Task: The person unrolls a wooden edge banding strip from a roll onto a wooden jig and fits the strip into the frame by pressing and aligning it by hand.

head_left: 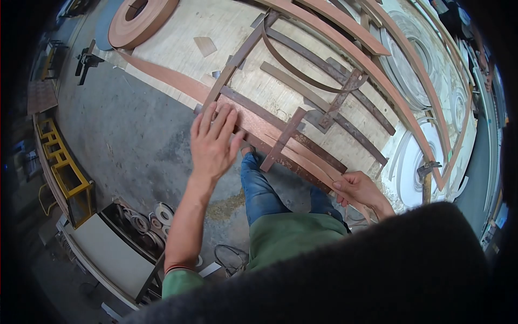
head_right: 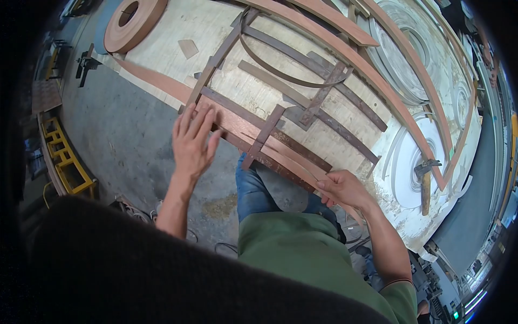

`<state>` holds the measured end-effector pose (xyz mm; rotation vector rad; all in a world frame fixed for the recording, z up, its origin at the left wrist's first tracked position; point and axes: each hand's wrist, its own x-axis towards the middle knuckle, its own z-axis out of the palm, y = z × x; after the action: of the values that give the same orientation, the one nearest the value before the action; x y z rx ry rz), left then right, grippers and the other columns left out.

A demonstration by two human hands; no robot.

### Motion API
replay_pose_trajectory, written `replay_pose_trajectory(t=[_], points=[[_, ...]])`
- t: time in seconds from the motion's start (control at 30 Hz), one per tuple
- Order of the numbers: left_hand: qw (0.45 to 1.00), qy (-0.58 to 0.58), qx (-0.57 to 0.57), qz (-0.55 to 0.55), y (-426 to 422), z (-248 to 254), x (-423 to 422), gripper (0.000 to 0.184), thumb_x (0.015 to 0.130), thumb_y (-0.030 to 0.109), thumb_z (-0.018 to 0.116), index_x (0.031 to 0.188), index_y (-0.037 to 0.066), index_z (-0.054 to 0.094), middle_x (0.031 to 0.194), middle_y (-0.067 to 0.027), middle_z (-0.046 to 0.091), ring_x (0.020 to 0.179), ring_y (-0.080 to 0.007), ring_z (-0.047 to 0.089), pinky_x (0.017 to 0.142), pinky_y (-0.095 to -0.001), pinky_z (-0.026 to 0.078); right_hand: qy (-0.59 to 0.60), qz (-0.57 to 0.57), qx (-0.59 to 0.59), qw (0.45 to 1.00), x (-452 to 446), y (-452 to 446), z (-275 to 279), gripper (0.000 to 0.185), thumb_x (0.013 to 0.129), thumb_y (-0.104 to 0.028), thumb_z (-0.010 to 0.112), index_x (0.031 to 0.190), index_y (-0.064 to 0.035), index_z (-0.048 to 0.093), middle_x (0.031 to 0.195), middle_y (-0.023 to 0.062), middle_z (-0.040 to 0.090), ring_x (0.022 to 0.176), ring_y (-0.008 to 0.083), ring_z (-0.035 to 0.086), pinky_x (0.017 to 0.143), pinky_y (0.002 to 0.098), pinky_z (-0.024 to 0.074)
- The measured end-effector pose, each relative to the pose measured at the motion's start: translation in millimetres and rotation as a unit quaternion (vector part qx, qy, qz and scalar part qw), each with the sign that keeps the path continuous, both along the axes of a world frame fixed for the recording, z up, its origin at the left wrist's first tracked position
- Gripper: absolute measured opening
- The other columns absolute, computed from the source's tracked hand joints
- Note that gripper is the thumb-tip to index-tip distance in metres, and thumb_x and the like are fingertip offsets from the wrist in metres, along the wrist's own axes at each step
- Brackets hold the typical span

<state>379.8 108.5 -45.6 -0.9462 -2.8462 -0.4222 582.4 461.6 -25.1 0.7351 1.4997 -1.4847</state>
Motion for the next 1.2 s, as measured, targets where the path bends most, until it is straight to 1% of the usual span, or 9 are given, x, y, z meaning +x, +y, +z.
replay_pose_trajectory(t=[0.13, 0.33, 0.53, 0.63, 0.83, 0.93, 1.03, 1.13, 1.2], points=[[0.997, -0.004, -0.055, 0.055, 15.8, -10.6, 10.5, 0.051, 0.100, 0.034, 0.064, 0.142, 0.005, 0.061, 0.153, -0.0110, 0.053, 0.148, -0.0332, 0.040, 0.121, -0.0509, 0.028, 0.005, -0.011, 0.016, 1.000, 1.2, -1.1, 1.2, 0.035, 0.102, -0.032, 0.068, 0.089, 0.0005, 0.068, 0.070, 0.0080, 0.068, 0.058, 0.0146, 0.066, 0.054, 0.0285, 0.0528], [0.999, -0.018, -0.016, 0.047, 24.5, -13.9, 21.0, 0.052, 0.100, 0.036, 0.063, 0.142, 0.005, 0.060, 0.153, -0.0116, 0.053, 0.147, -0.0326, 0.042, 0.121, -0.0508, 0.027, -0.002, -0.008, 0.026, 1.000, 20.2, 8.4, -3.1, 0.034, 0.101, -0.031, 0.068, 0.085, -0.0010, 0.067, 0.066, 0.0069, 0.066, 0.055, 0.0120, 0.063, 0.050, 0.0256, 0.0487], [0.998, -0.052, 0.005, 0.038, 47.0, -7.4, 53.0, 0.048, 0.096, 0.028, 0.067, 0.139, 0.007, 0.062, 0.151, -0.0100, 0.056, 0.144, -0.0301, 0.046, 0.119, -0.0490, 0.030, -0.027, -0.004, 0.033, 0.999, 51.7, 36.2, 6.1, 0.032, 0.102, -0.029, 0.067, 0.085, -0.0009, 0.068, 0.065, 0.0060, 0.066, 0.056, 0.0121, 0.063, 0.052, 0.0264, 0.0487], [0.998, -0.054, 0.013, 0.038, 50.6, -10.0, 60.3, 0.045, 0.096, 0.023, 0.065, 0.139, 0.008, 0.063, 0.151, -0.0078, 0.056, 0.143, -0.0289, 0.047, 0.118, -0.0488, 0.031, -0.057, -0.008, 0.037, 0.998, 59.6, 41.3, 12.6, 0.031, 0.101, -0.028, 0.068, 0.087, -0.0011, 0.069, 0.067, 0.0065, 0.068, 0.061, 0.0120, 0.066, 0.056, 0.0274, 0.0513], [0.998, -0.053, 0.035, 0.005, 42.1, -11.0, 53.3, 0.041, 0.096, 0.023, 0.065, 0.133, 0.005, 0.066, 0.146, -0.0080, 0.059, 0.139, -0.0267, 0.050, 0.117, -0.0484, 0.033, 0.103, 0.010, 0.015, 0.994, 37.8, 23.5, 25.3, 0.030, 0.101, -0.029, 0.069, 0.092, 0.0002, 0.070, 0.073, 0.0086, 0.072, 0.069, 0.0137, 0.069, 0.072, 0.0293, 0.0567], [0.997, -0.054, 0.048, -0.032, 32.9, -8.5, 41.6, 0.038, 0.095, 0.023, 0.067, 0.129, 0.005, 0.068, 0.142, -0.0078, 0.063, 0.135, -0.0248, 0.054, 0.116, -0.0485, 0.034, 0.087, 0.019, -0.002, 0.996, 6.5, -0.1, 14.7, 0.032, 0.100, -0.030, 0.070, 0.093, 0.0017, 0.070, 0.078, 0.0104, 0.073, 0.069, 0.0157, 0.070, 0.070, 0.0298, 0.0582], [0.995, -0.044, 0.035, -0.079, 23.1, -1.1, 26.2, 0.035, 0.094, 0.023, 0.068, 0.124, 0.005, 0.070, 0.138, -0.0080, 0.066, 0.130, -0.0237, 0.058, 0.115, -0.0485, 0.035, -0.003, 0.028, 0.030, 0.999, -5.6, -5.7, 1.8, 0.035, 0.100, -0.032, 0.070, 0.093, 0.0022, 0.069, 0.081, 0.0122, 0.073, 0.070, 0.0173, 0.071, 0.065, 0.0305, 0.0587], [1.000, 0.025, 0.002, -0.002, 6.1, -3.3, -3.5, 0.033, 0.094, 0.023, 0.068, 0.121, 0.005, 0.072, 0.135, -0.0084, 0.067, 0.128, -0.0231, 0.060, 0.115, -0.0482, 0.036, 0.004, 0.001, 0.025, 1.000, -0.5, -5.3, -0.9, 0.035, 0.100, -0.033, 0.070, 0.090, 0.0008, 0.069, 0.078, 0.0119, 0.072, 0.068, 0.0180, 0.071, 0.060, 0.0307, 0.0586], [0.999, 0.042, -0.005, 0.003, 6.4, -7.4, -5.9, 0.036, 0.095, 0.025, 0.068, 0.122, 0.003, 0.071, 0.135, -0.0105, 0.067, 0.129, -0.0249, 0.059, 0.115, -0.0469, 0.036, 0.011, -0.007, 0.019, 1.000, 0.1, -4.4, 0.3, 0.036, 0.100, -0.034, 0.070, 0.089, 0.0004, 0.068, 0.074, 0.0109, 0.070, 0.066, 0.0175, 0.070, 0.059, 0.0304, 0.0576]])
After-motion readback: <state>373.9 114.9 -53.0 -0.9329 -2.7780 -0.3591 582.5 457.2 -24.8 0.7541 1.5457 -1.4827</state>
